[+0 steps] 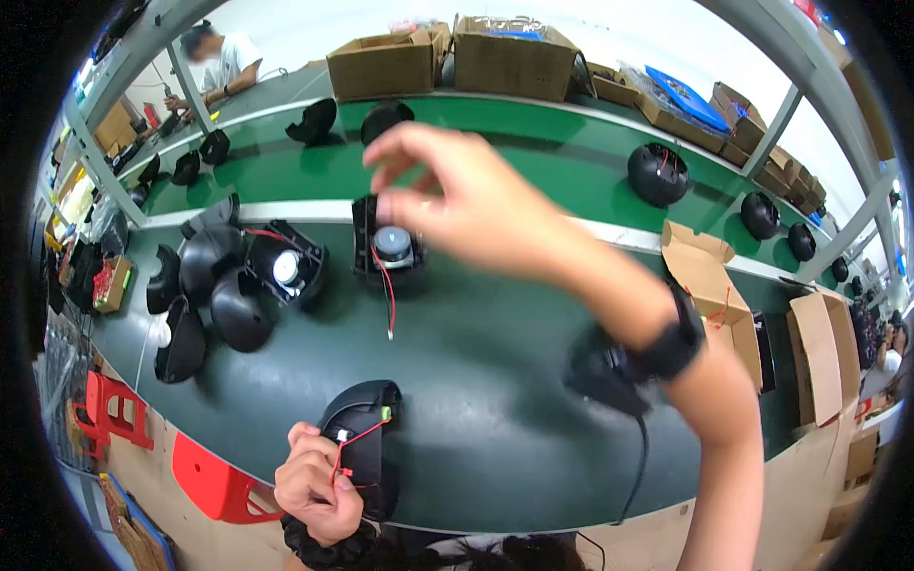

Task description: The person is seen inserting batteries and connecting wires inside plastic speaker housing on an assembly line.

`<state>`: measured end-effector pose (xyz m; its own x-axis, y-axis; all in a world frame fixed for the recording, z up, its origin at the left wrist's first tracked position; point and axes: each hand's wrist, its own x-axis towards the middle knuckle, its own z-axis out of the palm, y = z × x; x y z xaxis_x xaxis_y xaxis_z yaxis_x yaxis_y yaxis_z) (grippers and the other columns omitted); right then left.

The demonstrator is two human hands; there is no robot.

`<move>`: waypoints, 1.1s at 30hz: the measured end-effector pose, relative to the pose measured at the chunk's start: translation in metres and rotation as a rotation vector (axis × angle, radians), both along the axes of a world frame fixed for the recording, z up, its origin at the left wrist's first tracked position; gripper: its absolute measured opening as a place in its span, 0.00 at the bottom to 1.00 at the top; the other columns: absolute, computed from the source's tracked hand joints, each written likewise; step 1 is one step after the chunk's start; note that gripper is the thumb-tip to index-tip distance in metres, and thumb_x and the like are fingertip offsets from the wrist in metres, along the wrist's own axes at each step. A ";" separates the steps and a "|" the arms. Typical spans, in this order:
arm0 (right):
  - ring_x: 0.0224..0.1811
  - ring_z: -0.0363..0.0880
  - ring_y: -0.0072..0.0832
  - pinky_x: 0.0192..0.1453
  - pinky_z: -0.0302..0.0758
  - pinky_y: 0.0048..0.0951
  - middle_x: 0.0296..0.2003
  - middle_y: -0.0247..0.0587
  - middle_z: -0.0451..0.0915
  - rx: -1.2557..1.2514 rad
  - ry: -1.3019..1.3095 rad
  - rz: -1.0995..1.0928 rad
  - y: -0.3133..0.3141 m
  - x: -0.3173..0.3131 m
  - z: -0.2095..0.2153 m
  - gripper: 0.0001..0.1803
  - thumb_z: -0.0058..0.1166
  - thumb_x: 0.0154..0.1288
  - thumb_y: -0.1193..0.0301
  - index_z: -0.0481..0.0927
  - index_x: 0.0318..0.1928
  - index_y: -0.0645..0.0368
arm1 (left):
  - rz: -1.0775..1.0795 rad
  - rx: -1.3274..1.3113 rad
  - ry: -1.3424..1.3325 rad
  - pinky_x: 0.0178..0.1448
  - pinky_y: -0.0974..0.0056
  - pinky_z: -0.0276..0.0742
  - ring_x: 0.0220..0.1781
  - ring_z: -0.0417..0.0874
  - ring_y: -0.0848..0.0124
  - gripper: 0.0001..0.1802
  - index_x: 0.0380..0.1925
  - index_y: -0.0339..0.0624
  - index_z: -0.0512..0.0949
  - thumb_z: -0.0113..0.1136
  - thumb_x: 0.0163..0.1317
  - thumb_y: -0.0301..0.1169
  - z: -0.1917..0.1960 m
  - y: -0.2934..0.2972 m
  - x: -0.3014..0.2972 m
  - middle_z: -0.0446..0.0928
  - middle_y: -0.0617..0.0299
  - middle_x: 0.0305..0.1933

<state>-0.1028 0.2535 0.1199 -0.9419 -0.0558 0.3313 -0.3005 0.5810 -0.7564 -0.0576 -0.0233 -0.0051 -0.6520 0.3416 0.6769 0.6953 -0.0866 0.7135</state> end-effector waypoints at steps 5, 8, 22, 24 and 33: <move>0.44 0.80 0.32 0.44 0.77 0.34 0.39 0.37 0.79 1.190 0.512 -0.287 0.066 -0.179 -0.009 0.11 0.53 0.55 0.74 0.77 0.40 0.54 | 0.025 -0.014 0.034 0.52 0.53 0.66 0.23 0.71 0.66 0.14 0.12 0.45 0.60 0.53 0.39 0.16 0.003 -0.006 -0.024 0.65 0.63 0.16; 0.42 0.79 0.25 0.43 0.75 0.30 0.33 0.28 0.78 1.406 0.637 -0.328 0.073 -0.279 -0.068 0.04 0.51 0.58 0.66 0.78 0.33 0.45 | -0.004 -0.053 0.019 0.49 0.53 0.66 0.25 0.72 0.62 0.13 0.14 0.42 0.61 0.51 0.42 0.13 0.008 -0.017 -0.037 0.68 0.59 0.18; 0.53 0.73 0.30 0.52 0.73 0.32 0.50 0.30 0.74 1.454 0.247 -0.207 0.144 -0.331 -0.125 0.21 0.51 0.58 0.68 0.77 0.51 0.27 | 0.005 0.040 -0.047 0.39 0.58 0.65 0.19 0.71 0.65 0.14 0.10 0.44 0.61 0.53 0.41 0.16 0.004 -0.008 -0.057 0.63 0.63 0.13; 0.52 0.73 0.33 0.52 0.73 0.34 0.46 0.36 0.74 1.519 0.163 -0.185 0.150 -0.318 -0.110 0.22 0.58 0.52 0.65 0.78 0.50 0.32 | -0.004 0.028 -0.058 0.42 0.57 0.67 0.20 0.71 0.65 0.14 0.10 0.44 0.61 0.54 0.39 0.16 0.006 -0.009 -0.057 0.62 0.64 0.13; 0.45 0.78 0.42 0.52 0.72 0.34 0.42 0.56 0.79 0.322 0.051 -0.475 0.176 -0.183 -0.069 0.39 0.63 0.49 0.46 0.75 0.47 0.71 | -0.003 0.051 -0.065 0.49 0.55 0.69 0.21 0.71 0.66 0.15 0.09 0.47 0.58 0.52 0.37 0.16 0.001 -0.009 -0.049 0.64 0.65 0.12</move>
